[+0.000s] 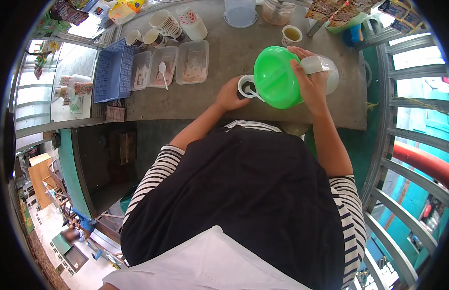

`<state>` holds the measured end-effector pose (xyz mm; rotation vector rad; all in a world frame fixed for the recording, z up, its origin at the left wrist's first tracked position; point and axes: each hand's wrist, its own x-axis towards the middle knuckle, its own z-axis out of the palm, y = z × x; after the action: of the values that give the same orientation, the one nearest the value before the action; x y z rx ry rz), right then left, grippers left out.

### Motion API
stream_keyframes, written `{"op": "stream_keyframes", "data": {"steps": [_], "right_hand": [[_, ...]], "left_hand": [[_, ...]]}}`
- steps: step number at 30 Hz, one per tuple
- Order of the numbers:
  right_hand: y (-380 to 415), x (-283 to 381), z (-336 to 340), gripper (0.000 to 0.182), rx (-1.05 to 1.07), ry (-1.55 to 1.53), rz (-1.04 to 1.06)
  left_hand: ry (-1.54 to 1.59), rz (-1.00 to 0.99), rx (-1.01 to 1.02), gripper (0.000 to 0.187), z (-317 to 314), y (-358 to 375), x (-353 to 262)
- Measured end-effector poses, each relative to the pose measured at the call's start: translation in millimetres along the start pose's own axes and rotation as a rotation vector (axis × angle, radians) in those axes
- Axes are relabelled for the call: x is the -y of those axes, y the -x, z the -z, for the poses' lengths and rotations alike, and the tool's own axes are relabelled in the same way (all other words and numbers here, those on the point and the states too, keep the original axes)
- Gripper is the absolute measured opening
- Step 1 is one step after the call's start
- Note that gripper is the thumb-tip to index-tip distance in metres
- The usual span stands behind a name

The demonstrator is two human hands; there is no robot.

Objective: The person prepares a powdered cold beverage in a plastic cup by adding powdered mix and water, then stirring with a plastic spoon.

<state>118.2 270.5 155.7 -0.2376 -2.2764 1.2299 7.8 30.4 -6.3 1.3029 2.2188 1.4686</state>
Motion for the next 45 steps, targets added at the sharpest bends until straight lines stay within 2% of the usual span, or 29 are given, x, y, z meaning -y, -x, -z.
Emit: {"op": "stream_keyframes", "data": {"steps": [5,7,14,19,22,28,35,40,45], "right_hand": [[1,2,-1,0.034,0.004,0.073,0.033],[1,3,-1,0.034,0.002,0.068,0.022],[-3,5,6,0.034,-0.016,-0.142,-0.071],[-3,3,7,0.035,-0.029,-0.155,-0.074],[-3,-1,4,0.034,-0.031,-0.158,-0.065],[-1,0,0,0.033,-0.013,0.045,0.037],[-3,1,2,0.034,-0.016,-0.085,-0.046],[-5,-2,3,0.034,-0.029,-0.143,-0.058],[-5,-1,4,0.034,-0.036,-0.172,-0.088]], "left_hand": [[-0.036,0.044,0.009,0.066,2,0,-5],[-0.044,-0.023,-0.002,0.067,0,2,2],[0.016,-0.031,0.037,0.071,-1,1,7],[-0.003,0.107,0.012,0.067,-1,0,-3],[-0.036,0.084,-0.004,0.067,0,0,-5],[-0.046,0.010,-0.017,0.068,0,1,0],[0.003,0.005,-0.036,0.069,-2,2,4],[0.023,0.124,0.000,0.074,-1,1,0],[0.018,0.036,-0.010,0.072,-1,1,3]]}}
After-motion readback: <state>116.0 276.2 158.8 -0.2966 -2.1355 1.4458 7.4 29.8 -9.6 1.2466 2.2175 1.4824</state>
